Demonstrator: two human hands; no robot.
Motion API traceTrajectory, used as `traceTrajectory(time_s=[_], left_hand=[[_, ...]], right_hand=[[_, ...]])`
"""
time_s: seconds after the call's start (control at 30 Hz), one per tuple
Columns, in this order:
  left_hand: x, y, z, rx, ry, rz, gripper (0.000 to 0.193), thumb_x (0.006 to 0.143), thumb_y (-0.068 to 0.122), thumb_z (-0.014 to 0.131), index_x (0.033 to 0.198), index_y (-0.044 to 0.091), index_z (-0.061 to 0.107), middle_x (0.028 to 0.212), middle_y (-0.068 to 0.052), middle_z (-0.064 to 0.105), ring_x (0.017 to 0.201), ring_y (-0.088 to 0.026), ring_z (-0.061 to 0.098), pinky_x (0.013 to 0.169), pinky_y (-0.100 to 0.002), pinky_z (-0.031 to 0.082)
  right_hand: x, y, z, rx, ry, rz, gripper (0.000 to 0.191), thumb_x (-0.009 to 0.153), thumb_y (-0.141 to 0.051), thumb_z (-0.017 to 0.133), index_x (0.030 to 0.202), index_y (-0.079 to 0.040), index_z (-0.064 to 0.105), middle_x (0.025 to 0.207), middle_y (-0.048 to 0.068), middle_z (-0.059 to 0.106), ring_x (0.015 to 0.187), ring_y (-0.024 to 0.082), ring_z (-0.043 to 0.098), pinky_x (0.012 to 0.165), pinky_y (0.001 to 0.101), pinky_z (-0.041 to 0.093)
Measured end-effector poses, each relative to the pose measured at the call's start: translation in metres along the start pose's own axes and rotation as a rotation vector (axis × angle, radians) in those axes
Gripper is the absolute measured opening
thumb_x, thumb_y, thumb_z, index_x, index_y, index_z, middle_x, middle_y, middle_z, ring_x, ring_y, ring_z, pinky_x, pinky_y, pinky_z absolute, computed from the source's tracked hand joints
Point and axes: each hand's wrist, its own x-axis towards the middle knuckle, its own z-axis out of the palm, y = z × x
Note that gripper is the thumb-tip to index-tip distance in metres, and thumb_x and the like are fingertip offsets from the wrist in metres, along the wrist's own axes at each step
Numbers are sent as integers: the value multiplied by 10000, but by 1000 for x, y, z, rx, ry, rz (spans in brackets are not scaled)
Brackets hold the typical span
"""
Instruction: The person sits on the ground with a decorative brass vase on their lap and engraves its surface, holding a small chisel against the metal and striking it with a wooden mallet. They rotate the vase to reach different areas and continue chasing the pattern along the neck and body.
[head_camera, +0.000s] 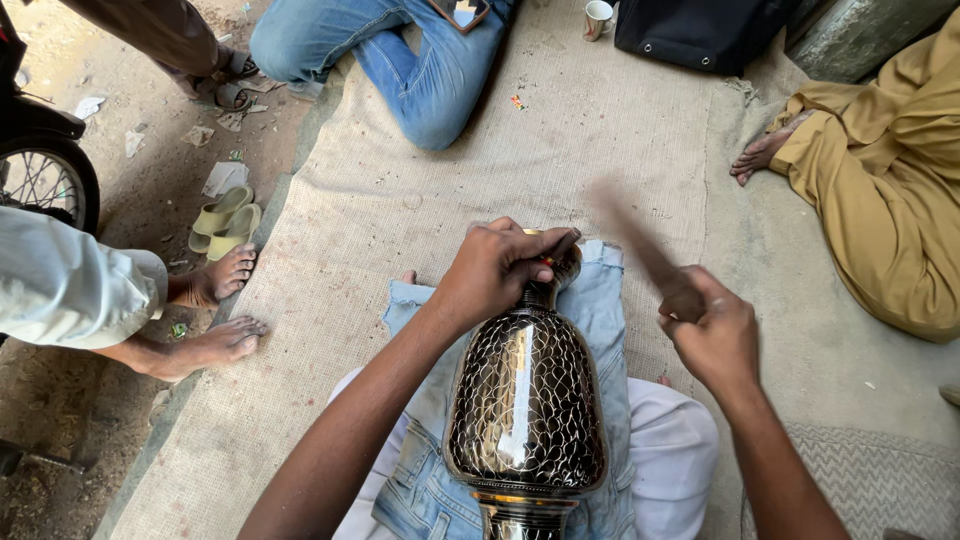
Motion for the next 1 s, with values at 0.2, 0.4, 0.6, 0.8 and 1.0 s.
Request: traceTrajectory(time_s=[0.2, 0.4, 0.6, 0.8, 1.0], left_hand=[[-15, 0, 4, -31, 153, -150, 533, 790, 123, 853, 1304, 162, 716, 804, -79, 747, 754, -197, 608, 818, -360, 519], [-41, -20, 18, -663, 524, -445, 578, 836, 59, 792, 1388, 91, 622, 1132, -50, 758, 922, -101, 670, 838, -271, 611], [-100, -36, 47, -1195, 868, -607, 615, 875, 13, 744, 1454, -24, 541, 1237, -110, 721, 916, -92, 688, 751, -233, 576], [-101, -17, 46, -1162, 819, -602, 595, 889, -1, 730, 1454, -2, 546, 1267, -125, 728, 890, -107, 681, 759, -254, 585], [-76, 21, 19, -1067, 708, -666, 598, 876, 3, 722, 1452, -2, 558, 1235, -117, 723, 989, -128, 722, 830, -287, 624]], right_hand=[[40, -13, -23, 577, -62, -127, 526, 729, 156, 693, 1206, -58, 639, 859, 21, 678, 831, 133, 673, 817, 321, 561], [28, -23, -4, 647, -16, -218, 560, 717, 138, 743, 1228, -55, 621, 949, 22, 686, 934, 133, 676, 861, 299, 556], [-34, -31, 71, 1035, 175, -338, 507, 783, 100, 749, 1241, -29, 575, 1168, 31, 660, 1057, 123, 637, 851, 292, 567], [-48, -1, 94, 1059, 393, -350, 475, 841, 103, 757, 1231, -23, 519, 1185, 54, 632, 1075, 132, 642, 907, 272, 551], [-43, 21, 117, 1077, 379, -258, 475, 864, 69, 759, 1244, -41, 495, 1038, 39, 637, 929, 124, 653, 838, 275, 567]])
